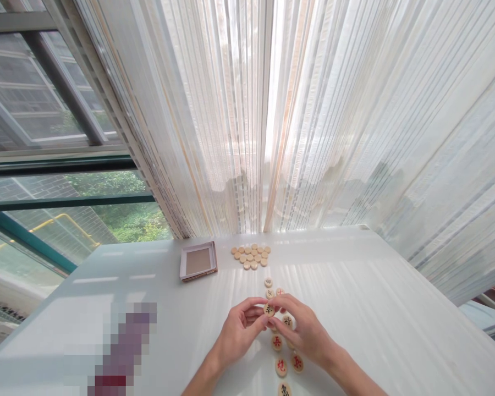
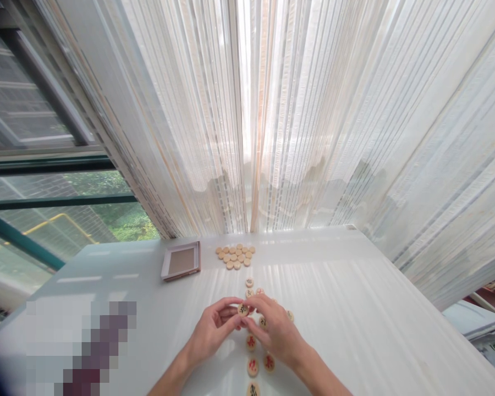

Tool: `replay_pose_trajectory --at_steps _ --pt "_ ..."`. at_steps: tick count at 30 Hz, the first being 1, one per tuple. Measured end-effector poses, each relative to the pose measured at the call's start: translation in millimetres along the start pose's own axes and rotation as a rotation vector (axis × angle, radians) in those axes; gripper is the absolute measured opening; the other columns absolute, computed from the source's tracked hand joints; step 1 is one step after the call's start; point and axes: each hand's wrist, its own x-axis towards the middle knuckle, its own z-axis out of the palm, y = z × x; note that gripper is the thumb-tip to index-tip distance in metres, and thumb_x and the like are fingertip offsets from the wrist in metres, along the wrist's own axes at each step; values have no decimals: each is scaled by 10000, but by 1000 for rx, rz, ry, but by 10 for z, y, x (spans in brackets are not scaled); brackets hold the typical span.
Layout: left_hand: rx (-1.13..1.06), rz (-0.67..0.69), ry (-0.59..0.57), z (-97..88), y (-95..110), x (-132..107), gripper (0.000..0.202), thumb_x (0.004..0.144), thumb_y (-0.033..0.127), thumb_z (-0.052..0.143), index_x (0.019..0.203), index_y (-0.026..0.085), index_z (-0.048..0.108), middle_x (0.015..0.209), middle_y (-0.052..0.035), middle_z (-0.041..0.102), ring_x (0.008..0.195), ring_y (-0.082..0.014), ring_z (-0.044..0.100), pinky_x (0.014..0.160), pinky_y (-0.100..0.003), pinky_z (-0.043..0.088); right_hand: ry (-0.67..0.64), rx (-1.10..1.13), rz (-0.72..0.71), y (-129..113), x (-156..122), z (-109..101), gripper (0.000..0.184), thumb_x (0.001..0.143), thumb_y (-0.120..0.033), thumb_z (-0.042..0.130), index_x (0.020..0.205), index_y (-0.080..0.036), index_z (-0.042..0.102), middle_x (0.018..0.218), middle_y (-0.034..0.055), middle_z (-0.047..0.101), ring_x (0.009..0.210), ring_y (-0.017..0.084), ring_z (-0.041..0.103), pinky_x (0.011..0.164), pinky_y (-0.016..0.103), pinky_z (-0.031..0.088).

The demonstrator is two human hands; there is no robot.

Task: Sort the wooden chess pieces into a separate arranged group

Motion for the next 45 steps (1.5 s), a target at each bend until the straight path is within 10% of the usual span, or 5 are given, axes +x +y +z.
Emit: replay_pose_trajectory --at_steps 45 --pt "207 21 4 38 198 -58 339 904 406 675 1148 171 661 1038 -133 773 853 -245 748 837 -352 584 -7 -2 32 -47 -4 -25 122 956 -243 538 1063 -225 593 915 36 670 838 181 638 787 314 542"
